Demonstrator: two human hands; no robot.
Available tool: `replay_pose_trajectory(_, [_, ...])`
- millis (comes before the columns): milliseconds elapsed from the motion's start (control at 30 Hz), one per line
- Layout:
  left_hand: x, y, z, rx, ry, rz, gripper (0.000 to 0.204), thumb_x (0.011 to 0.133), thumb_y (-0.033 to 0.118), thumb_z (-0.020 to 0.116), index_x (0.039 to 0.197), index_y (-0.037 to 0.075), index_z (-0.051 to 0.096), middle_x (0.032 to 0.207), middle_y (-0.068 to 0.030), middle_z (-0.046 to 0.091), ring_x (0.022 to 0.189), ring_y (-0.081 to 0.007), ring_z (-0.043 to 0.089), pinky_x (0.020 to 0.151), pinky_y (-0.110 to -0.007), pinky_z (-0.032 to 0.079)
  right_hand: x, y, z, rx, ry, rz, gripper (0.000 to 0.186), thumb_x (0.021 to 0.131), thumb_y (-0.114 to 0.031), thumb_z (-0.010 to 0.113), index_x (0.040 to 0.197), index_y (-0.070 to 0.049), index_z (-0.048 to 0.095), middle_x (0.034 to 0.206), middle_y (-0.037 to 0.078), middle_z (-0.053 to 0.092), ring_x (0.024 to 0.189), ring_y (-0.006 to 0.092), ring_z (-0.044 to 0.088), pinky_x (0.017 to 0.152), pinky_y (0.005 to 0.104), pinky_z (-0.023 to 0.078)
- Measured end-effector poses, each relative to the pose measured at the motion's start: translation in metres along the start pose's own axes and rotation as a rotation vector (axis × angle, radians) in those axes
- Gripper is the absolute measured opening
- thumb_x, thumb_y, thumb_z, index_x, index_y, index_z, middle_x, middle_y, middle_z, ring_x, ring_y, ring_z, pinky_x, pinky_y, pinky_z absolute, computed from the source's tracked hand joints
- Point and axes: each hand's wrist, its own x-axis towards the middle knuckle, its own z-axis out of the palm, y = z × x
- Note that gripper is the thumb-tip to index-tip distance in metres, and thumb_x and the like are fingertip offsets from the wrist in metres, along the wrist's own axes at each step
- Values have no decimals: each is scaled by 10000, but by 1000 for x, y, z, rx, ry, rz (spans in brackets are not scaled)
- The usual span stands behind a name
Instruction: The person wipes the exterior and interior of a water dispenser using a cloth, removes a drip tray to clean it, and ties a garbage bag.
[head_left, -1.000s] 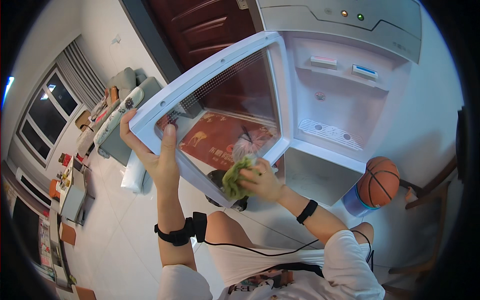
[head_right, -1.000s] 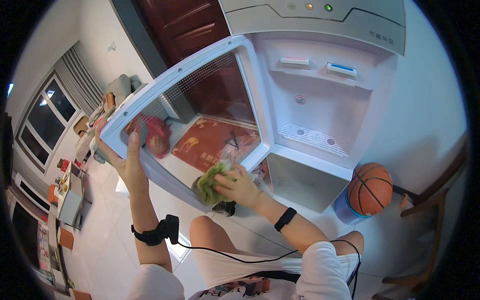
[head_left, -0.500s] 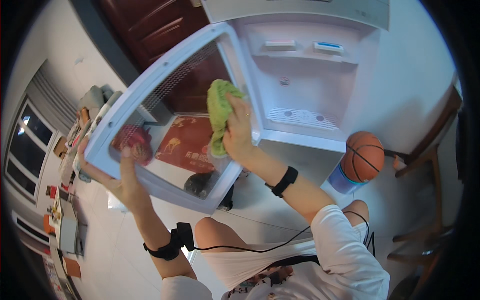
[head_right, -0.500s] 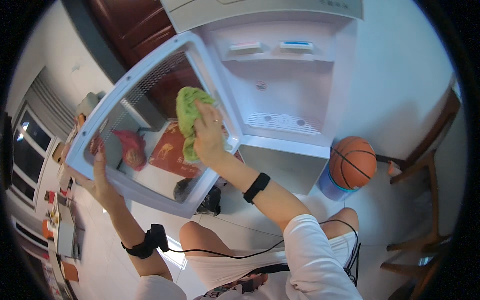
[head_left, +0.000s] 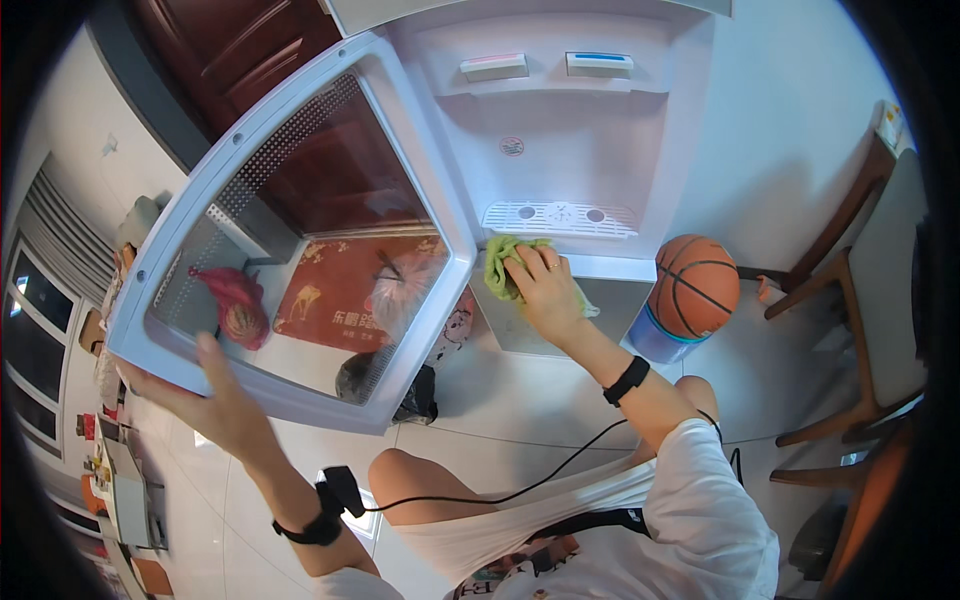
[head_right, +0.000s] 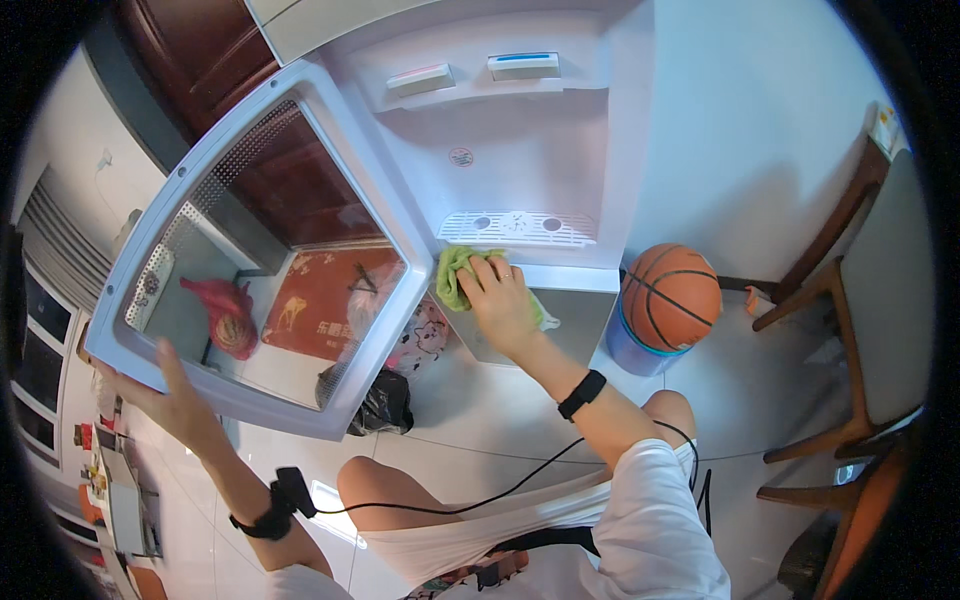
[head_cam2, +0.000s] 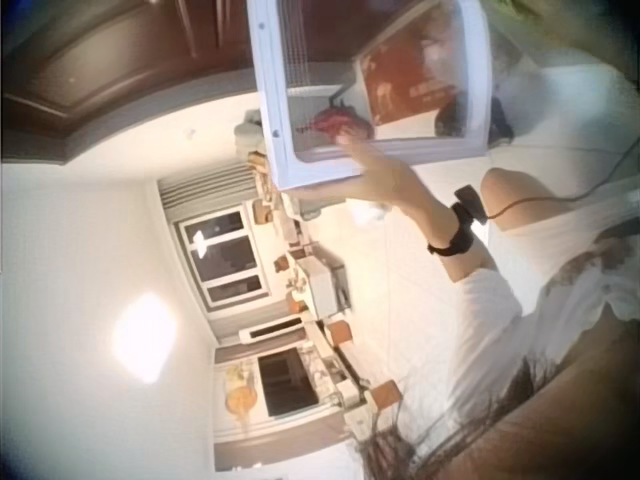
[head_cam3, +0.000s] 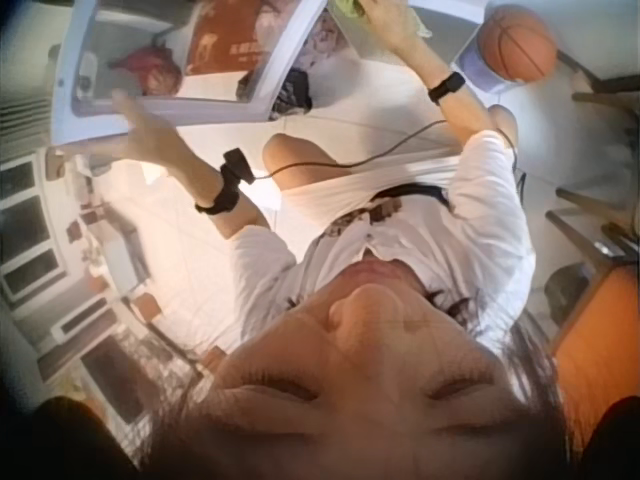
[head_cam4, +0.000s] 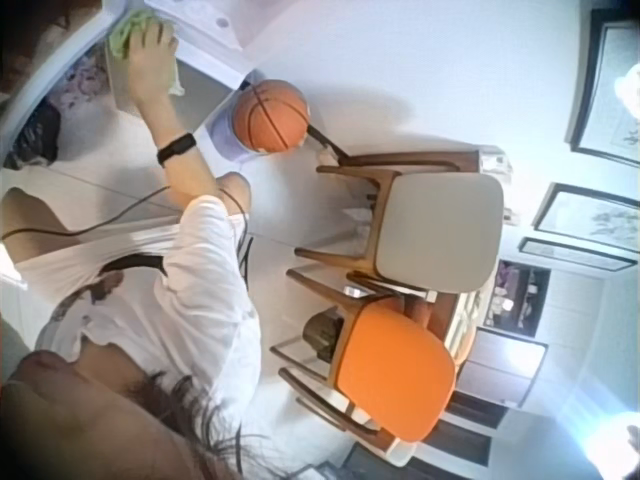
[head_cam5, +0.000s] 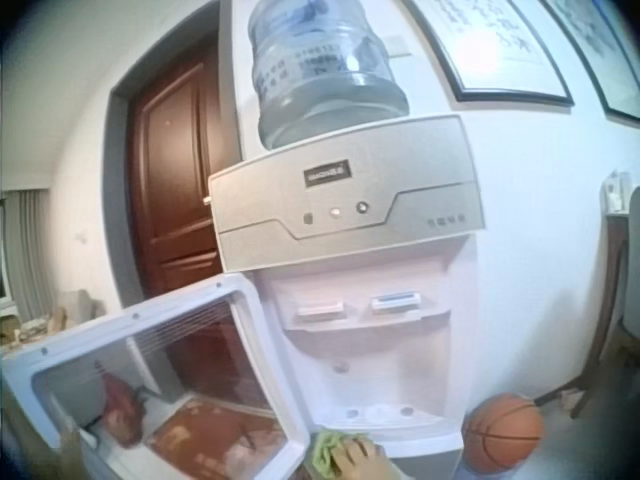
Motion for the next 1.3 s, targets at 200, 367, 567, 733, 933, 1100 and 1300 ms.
replay_pose_trajectory(200, [-103, 53, -33, -98, -834, 154, 515, 794, 239, 630, 1180, 1, 385, 1113, -181, 476, 1049, -346, 470, 885, -431, 392, -11, 24, -35, -147, -136, -16, 306, 707, -71, 569, 1012, -59, 575, 1074, 90, 525, 1009, 279, 465, 749, 387, 411])
replay_pose_trajectory(367, [-272, 62, -40, -640, -1889, -7, 252, 811, 198, 596, 992, 26, 561, 922, -147, 602, 826, -317, 590, 757, -406, 481, -13, 33, -53, -114, -118, -52, 335, 677, -42, 583, 1011, -63, 574, 1055, 74, 526, 1003, 275, 467, 746, 389, 408])
replay_pose_trajectory(567, [-312, 89, -46, -626, -2177, 122, 341, 797, 212, 604, 1026, -11, 486, 973, -196, 548, 867, -372, 567, 742, -433, 475, -12, 39, -64, -17, -280, -8, 448, 615, 33, 595, 1050, -67, 561, 1119, 82, 498, 1057, 286, 450, 809, 408, 399])
replay_pose_trajectory(733, [-299, 90, -46, -624, -1987, 202, 450, 785, 217, 614, 1133, -3, 435, 1063, -207, 502, 988, -357, 523, 795, -419, 472, -14, 43, -62, 2, -240, -14, 447, 616, 44, 584, 1049, -66, 564, 1111, 77, 502, 1055, 284, 452, 809, 404, 397])
replay_pose_trajectory(933, [-315, 108, -38, -694, -1730, 445, 440, 680, 256, 679, 1033, 53, 515, 947, -127, 531, 927, -300, 559, 759, -368, 490, -11, 41, -64, -6, -237, -20, 381, 668, -10, 583, 1044, -74, 562, 1072, 60, 515, 1040, 267, 453, 805, 395, 397])
replay_pose_trajectory(1100, [-321, 127, -26, -876, -1833, 617, 331, 660, 236, 654, 922, 77, 532, 888, -63, 517, 865, -242, 568, 670, -347, 499, -12, 45, -66, 26, -257, -21, 394, 660, 4, 585, 1045, -75, 561, 1080, 62, 513, 1046, 270, 450, 808, 398, 398])
replay_pose_trajectory(1300, [-341, 166, -15, -1323, -1519, 586, 233, 653, 205, 608, 827, 75, 525, 835, -70, 496, 770, -244, 549, 619, -322, 498, -10, 45, -69, 49, -260, -27, 414, 646, 24, 582, 1047, -73, 560, 1073, 66, 512, 1049, 277, 453, 804, 402, 401])
